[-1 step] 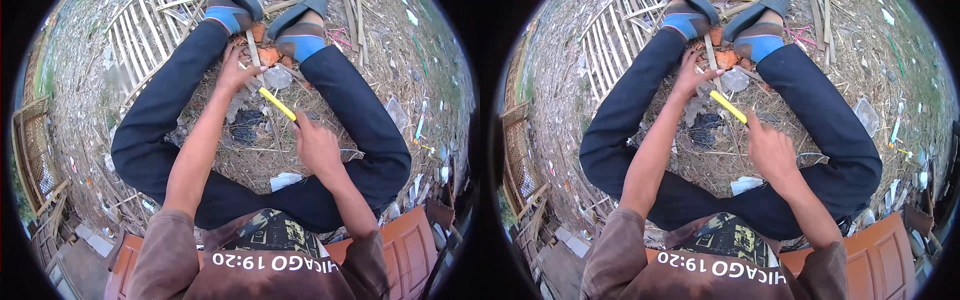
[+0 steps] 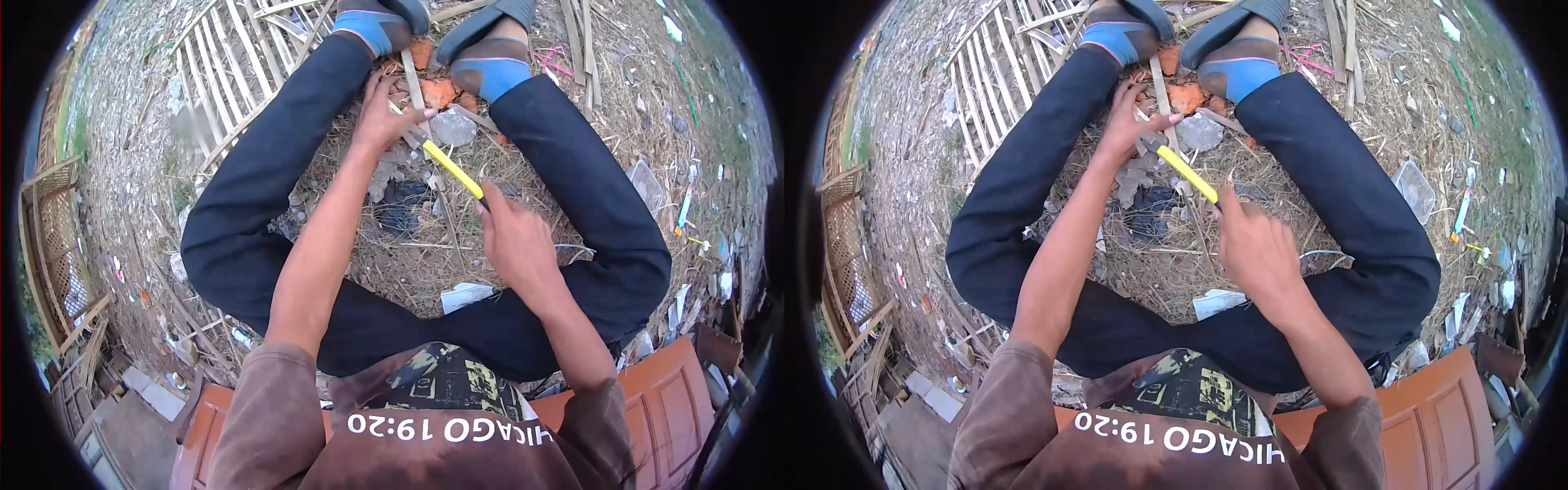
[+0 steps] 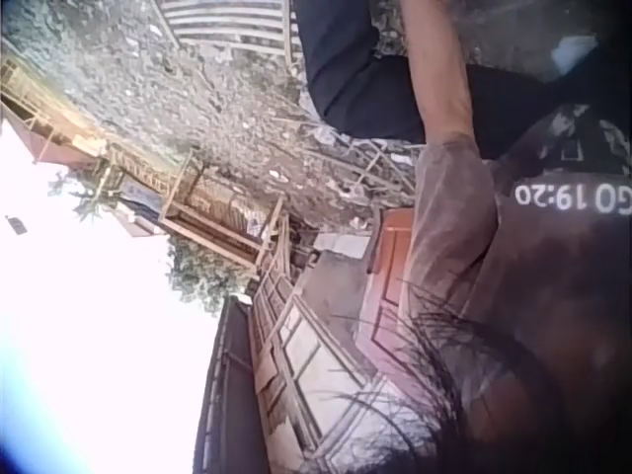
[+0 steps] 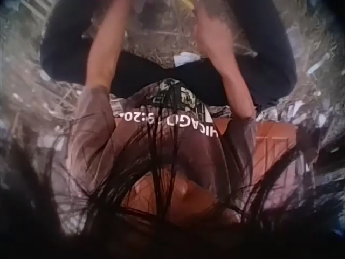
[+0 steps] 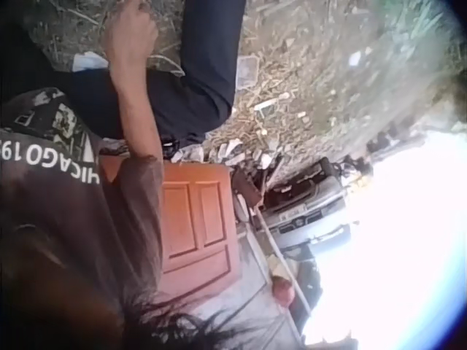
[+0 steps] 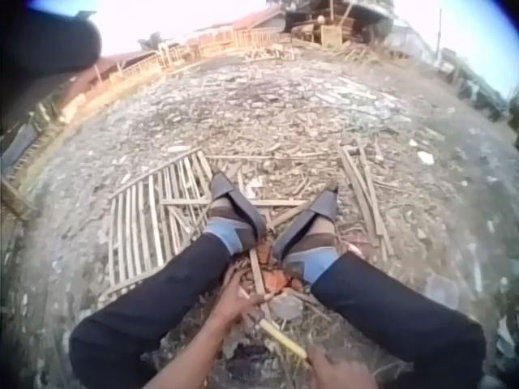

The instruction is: The person constructs a wooden lattice structure by hammering thin strips of wood onto a frame using a hammer.

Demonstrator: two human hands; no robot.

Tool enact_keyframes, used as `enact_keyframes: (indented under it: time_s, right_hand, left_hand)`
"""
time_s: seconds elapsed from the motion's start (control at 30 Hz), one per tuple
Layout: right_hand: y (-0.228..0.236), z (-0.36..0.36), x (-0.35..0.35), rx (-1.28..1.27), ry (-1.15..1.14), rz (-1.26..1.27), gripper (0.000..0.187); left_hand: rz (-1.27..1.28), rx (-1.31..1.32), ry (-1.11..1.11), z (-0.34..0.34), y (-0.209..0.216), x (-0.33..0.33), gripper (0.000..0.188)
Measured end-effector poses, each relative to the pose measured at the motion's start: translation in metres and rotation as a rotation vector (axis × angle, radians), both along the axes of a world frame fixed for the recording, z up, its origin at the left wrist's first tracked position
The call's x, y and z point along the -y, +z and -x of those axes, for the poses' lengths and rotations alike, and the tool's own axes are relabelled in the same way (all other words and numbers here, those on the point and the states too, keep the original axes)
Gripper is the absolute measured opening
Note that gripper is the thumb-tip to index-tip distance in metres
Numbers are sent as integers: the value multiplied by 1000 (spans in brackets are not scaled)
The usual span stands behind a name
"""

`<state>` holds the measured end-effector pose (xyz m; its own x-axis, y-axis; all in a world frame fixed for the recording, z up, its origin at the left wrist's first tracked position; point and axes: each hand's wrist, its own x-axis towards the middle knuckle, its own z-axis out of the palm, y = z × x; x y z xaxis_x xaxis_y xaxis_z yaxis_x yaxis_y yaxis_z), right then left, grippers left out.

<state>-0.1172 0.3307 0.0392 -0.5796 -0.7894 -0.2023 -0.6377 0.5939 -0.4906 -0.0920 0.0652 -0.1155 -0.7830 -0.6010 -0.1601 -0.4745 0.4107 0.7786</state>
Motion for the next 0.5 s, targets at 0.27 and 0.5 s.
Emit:
enact_keyframes:
  time_s: [0.27,0.5]
  right_hand:
    - [-12,-6,-7,24,-72,6,32]
    - [-3,-22,-1,452,-361,258,26]
  left_hand:
    - [20,-11,-15,-4,-1,-1,94]
    - [10,2,5,-10,2,2,88]
